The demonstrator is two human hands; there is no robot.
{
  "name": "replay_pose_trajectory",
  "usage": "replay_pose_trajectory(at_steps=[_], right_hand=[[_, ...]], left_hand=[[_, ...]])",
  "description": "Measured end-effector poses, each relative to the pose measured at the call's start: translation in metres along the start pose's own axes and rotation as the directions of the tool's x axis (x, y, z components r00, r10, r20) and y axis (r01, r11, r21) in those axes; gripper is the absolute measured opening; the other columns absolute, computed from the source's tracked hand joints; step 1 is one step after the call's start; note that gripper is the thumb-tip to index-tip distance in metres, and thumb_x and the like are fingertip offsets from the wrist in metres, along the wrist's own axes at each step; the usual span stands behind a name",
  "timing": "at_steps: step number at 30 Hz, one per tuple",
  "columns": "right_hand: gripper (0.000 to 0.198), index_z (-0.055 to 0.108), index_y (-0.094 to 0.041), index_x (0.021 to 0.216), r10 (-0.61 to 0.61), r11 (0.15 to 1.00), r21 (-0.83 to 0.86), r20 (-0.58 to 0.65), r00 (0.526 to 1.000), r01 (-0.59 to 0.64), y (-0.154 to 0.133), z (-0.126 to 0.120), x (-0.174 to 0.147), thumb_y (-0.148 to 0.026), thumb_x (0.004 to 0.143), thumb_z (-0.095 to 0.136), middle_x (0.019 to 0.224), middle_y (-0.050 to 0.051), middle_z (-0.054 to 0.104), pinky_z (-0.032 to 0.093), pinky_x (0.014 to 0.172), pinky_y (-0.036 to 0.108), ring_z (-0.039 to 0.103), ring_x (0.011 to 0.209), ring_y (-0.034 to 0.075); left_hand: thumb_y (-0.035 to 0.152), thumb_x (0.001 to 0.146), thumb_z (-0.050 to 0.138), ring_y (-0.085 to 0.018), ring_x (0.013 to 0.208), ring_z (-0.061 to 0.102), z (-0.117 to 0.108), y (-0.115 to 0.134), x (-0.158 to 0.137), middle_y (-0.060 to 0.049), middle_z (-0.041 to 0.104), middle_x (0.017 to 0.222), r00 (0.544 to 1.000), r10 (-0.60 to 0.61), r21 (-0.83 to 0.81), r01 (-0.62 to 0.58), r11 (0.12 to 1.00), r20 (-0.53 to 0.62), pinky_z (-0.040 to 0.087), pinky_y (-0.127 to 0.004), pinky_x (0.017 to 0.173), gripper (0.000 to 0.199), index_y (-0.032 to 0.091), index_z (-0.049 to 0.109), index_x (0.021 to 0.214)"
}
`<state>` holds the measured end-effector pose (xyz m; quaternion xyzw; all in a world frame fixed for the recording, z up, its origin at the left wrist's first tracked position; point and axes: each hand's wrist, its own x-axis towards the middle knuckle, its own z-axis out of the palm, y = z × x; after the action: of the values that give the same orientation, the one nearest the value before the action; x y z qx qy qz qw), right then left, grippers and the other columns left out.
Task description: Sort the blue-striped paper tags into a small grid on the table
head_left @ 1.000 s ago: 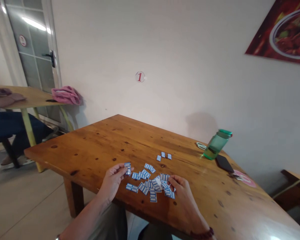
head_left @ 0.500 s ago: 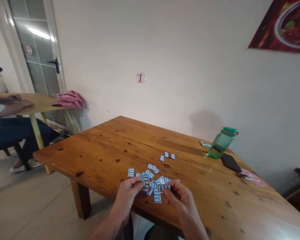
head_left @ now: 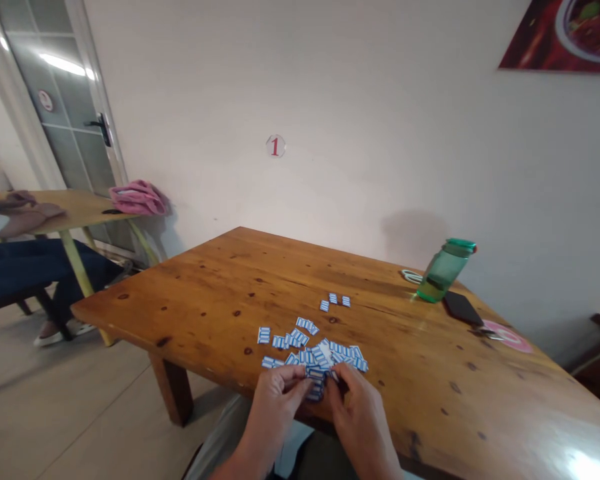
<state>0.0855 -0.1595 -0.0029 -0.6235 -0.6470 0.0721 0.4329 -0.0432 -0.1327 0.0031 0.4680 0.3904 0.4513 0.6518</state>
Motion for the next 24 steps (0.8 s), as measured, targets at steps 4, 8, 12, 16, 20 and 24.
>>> replay_pose_trajectory(at_steps=[4,8,12,16,20,24], right_hand=[[0.017,0.052,-0.021,0.067,-0.079,0.993,-0.086,0.031,0.996,0.082,-0.003,-0.004,-0.007,-0.021,0.080,0.041,0.064,0.002,0.057,0.036,0.054,0.022,0.052,0.057,0.014],[0.018,0.050,-0.021,0.067,-0.157,0.987,-0.001,0.150,0.976,0.159,-0.012,-0.009,-0.013,-0.020,0.082,0.040,0.065,0.001,0.057,0.037,0.053,0.020,0.053,0.059,0.013],[0.021,0.049,-0.022,0.065,-0.161,0.985,-0.048,0.126,0.979,0.168,-0.010,-0.008,-0.014,-0.024,0.084,0.039,0.062,0.001,0.056,0.037,0.052,0.021,0.053,0.056,0.013],[0.023,0.049,-0.022,0.063,-0.106,0.990,-0.082,0.070,0.992,0.111,0.002,-0.006,-0.014,-0.031,0.083,0.044,0.057,0.000,0.054,0.036,0.047,0.021,0.049,0.049,0.012],[0.023,0.051,-0.022,0.061,0.007,0.999,0.050,-0.014,1.000,-0.006,0.004,0.000,-0.016,-0.037,0.078,0.051,0.051,-0.003,0.052,0.035,0.044,0.020,0.043,0.043,0.011],[0.027,0.055,-0.022,0.061,0.140,0.961,0.249,-0.073,0.987,-0.118,-0.002,0.006,-0.020,-0.044,0.076,0.052,0.051,-0.003,0.050,0.033,0.044,0.020,0.041,0.044,0.011]], left_hand=[[0.036,0.057,0.069,-0.017,0.058,0.058,-0.008,-0.004,0.004,-0.002,0.064,0.058,0.996,0.056,-0.004,-0.056,0.998,-0.068,0.047,-0.025,0.057,0.022,0.016,0.063,0.059],[0.034,0.055,0.070,-0.017,0.056,0.058,-0.012,-0.005,0.004,-0.001,0.062,0.055,0.997,0.049,0.008,-0.049,0.999,-0.054,0.046,-0.025,0.056,0.019,0.016,0.063,0.057],[0.035,0.053,0.072,-0.016,0.052,0.056,-0.006,-0.003,-0.003,-0.002,0.062,0.056,1.000,0.001,0.025,-0.001,1.000,0.011,0.046,-0.025,0.049,0.022,0.015,0.063,0.057],[0.037,0.052,0.072,-0.017,0.053,0.056,-0.001,0.002,-0.008,-0.003,0.063,0.056,1.000,-0.022,0.027,0.022,0.999,-0.001,0.046,-0.024,0.045,0.025,0.015,0.063,0.057],[0.037,0.051,0.073,-0.016,0.053,0.056,0.001,0.004,-0.009,-0.003,0.063,0.057,1.000,-0.030,0.037,0.030,0.999,-0.002,0.046,-0.024,0.045,0.025,0.015,0.064,0.057],[0.039,0.049,0.073,-0.016,0.049,0.054,0.003,0.002,-0.007,-0.002,0.060,0.053,0.999,-0.039,0.014,0.040,0.999,-0.031,0.047,-0.025,0.043,0.028,0.015,0.062,0.057]])
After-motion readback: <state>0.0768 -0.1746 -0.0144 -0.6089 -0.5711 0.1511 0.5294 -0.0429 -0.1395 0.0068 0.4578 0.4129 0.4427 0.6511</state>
